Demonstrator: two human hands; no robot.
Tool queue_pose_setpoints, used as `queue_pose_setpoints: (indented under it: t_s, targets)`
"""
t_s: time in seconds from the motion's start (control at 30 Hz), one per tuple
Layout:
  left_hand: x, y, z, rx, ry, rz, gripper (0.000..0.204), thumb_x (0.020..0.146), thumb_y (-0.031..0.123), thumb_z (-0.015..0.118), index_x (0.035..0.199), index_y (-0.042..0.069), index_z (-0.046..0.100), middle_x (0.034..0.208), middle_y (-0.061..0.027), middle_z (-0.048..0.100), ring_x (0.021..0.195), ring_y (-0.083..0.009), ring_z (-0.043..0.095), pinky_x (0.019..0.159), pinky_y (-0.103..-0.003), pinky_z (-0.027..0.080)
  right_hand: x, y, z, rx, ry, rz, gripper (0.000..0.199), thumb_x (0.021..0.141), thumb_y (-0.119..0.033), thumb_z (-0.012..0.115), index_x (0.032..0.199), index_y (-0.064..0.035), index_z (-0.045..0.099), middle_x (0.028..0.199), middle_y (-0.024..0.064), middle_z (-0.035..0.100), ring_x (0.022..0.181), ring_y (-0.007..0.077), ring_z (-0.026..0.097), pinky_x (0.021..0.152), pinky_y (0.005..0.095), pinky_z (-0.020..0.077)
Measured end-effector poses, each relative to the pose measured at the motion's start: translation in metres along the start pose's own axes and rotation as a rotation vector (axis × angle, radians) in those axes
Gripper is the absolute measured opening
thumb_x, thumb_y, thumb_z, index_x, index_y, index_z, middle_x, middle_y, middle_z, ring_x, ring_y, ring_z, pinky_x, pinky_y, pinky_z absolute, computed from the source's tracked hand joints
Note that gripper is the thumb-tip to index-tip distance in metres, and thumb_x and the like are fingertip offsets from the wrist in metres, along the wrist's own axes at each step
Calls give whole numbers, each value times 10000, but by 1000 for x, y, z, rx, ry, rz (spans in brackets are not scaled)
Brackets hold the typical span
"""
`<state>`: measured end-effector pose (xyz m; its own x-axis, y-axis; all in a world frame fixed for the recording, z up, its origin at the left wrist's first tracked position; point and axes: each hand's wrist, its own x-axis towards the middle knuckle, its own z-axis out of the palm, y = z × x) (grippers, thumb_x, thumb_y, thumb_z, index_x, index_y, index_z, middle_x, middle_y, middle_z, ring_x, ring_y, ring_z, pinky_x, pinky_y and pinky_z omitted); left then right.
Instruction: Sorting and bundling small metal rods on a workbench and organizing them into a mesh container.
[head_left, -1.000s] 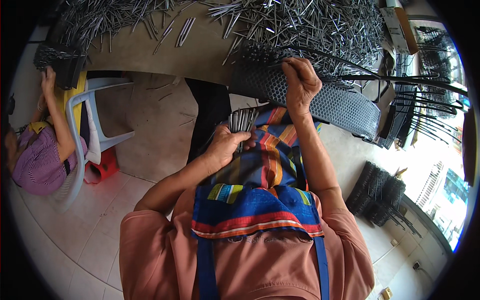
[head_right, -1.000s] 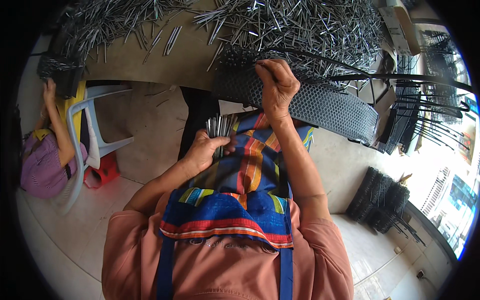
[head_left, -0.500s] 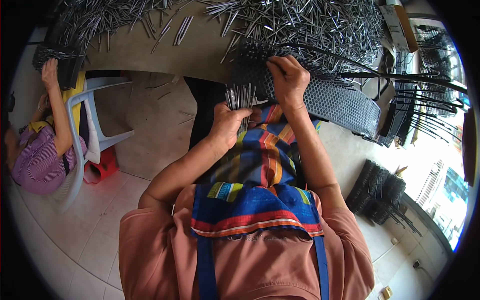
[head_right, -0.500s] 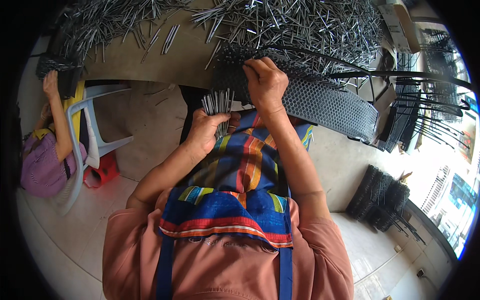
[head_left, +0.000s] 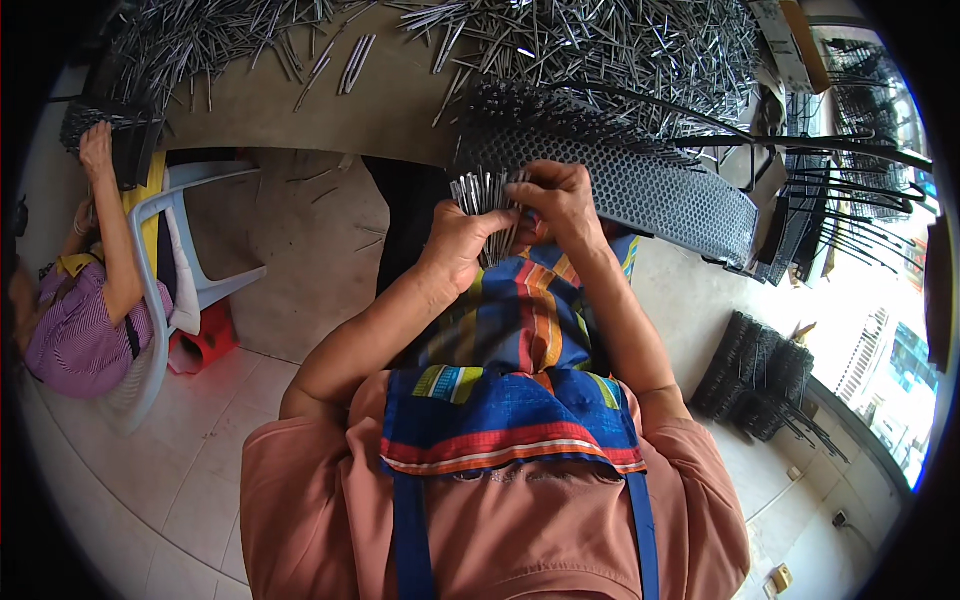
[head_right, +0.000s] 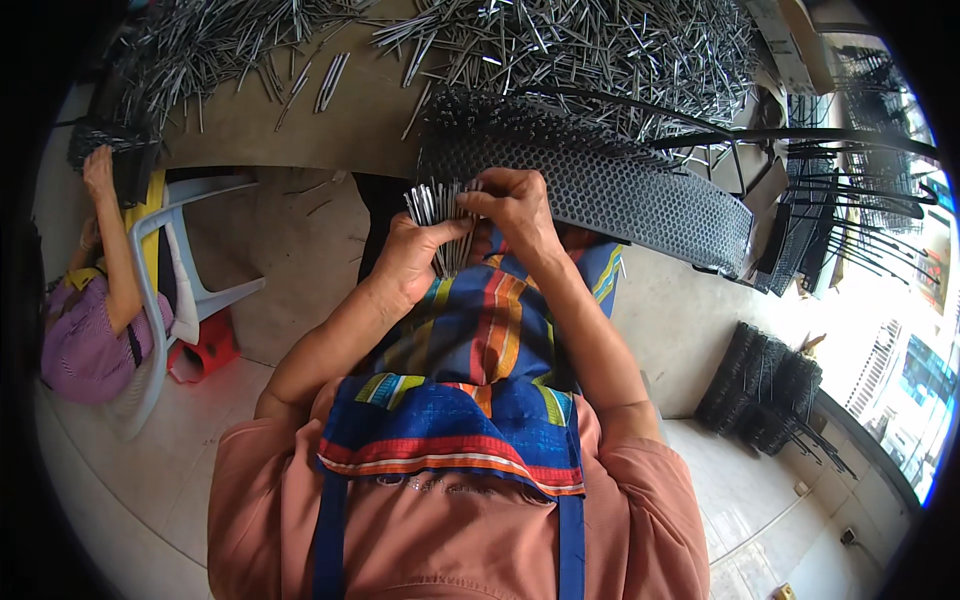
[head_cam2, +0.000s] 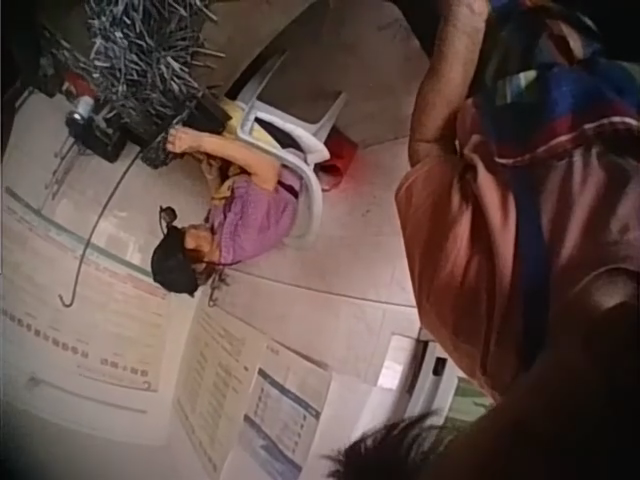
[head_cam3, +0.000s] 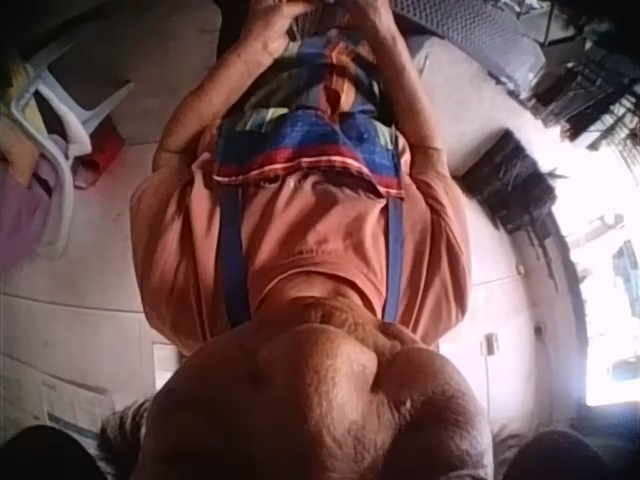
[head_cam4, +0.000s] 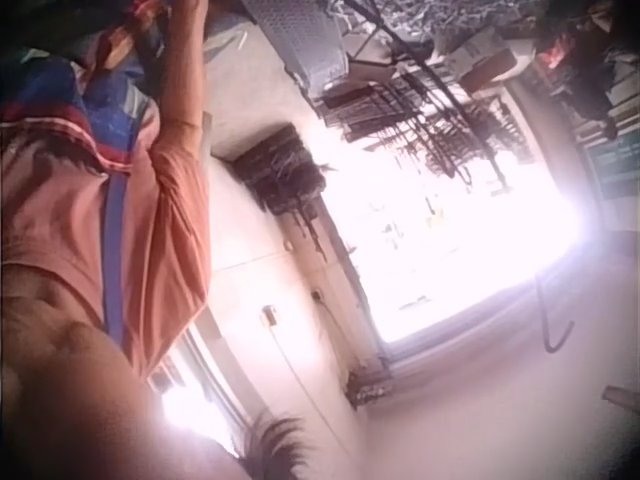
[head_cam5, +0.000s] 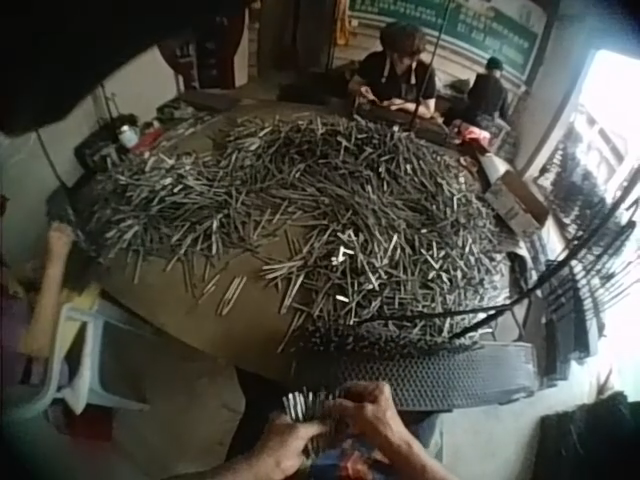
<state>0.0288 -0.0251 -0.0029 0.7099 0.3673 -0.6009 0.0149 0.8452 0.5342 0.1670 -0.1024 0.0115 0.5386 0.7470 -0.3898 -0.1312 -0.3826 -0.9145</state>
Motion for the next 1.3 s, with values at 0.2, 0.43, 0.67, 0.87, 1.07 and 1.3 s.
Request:
queue_pose_setpoints:
  t_s: [0.2, 0.43, 0.67, 0.87, 1.07, 1.3]
  targets:
    - [-5, 7, 2, 73, 143, -93, 146, 897, 60, 626, 1031, 19, 669, 912, -128, 713, 787, -238, 709, 651, -367, 577, 4, -7, -17, 212, 429, -145, 29, 839, -39, 692, 814, -28, 700, 637, -52, 572, 530, -1, 413, 475, 186, 276]
    - [-4, -1, 2, 94, 71, -46, 171, 854, 3, 611, 1014, 27, 666, 890, -135, 715, 761, -218, 698, 643, -355, 571, 30, -4, -26, -131, 593, -620, 65, 782, 65, 720, 831, 30, 696, 775, 3, 618, 693, 44, 534, 631, 181, 417]
    - [-3, -2, 4, 76, 72, -27, 177, 845, -16, 615, 1015, 6, 660, 897, -140, 717, 764, -226, 702, 661, -353, 573, 25, -11, -27, -232, 562, -653, 76, 771, 71, 727, 828, 30, 696, 761, 11, 619, 675, 41, 535, 609, 180, 414]
    - [-3, -2, 5, 78, 19, -69, 200, 851, -41, 596, 1033, 16, 656, 909, -129, 717, 770, -214, 700, 675, -347, 577, 31, -3, -22, -349, 539, -646, 101, 757, 44, 746, 849, 13, 717, 754, 21, 635, 642, 58, 551, 579, 198, 427]
    - [-6, 0, 6, 39, 50, -82, 207, 849, -61, 581, 1036, -6, 650, 915, -139, 716, 784, -216, 700, 690, -352, 578, 32, -8, -14, -478, 557, -611, 126, 741, 11, 761, 862, -8, 731, 754, 58, 665, 620, 100, 604, 565, 221, 449]
    - [-1, -6, 16, 43, 48, -167, 290, 820, -79, 580, 1099, -15, 628, 969, -160, 705, 837, -250, 699, 752, -351, 565, 43, -9, -31, -955, 503, -729, 77, 779, -128, 735, 818, -66, 713, 749, 100, 665, 666, 256, 660, 589, 349, 510]
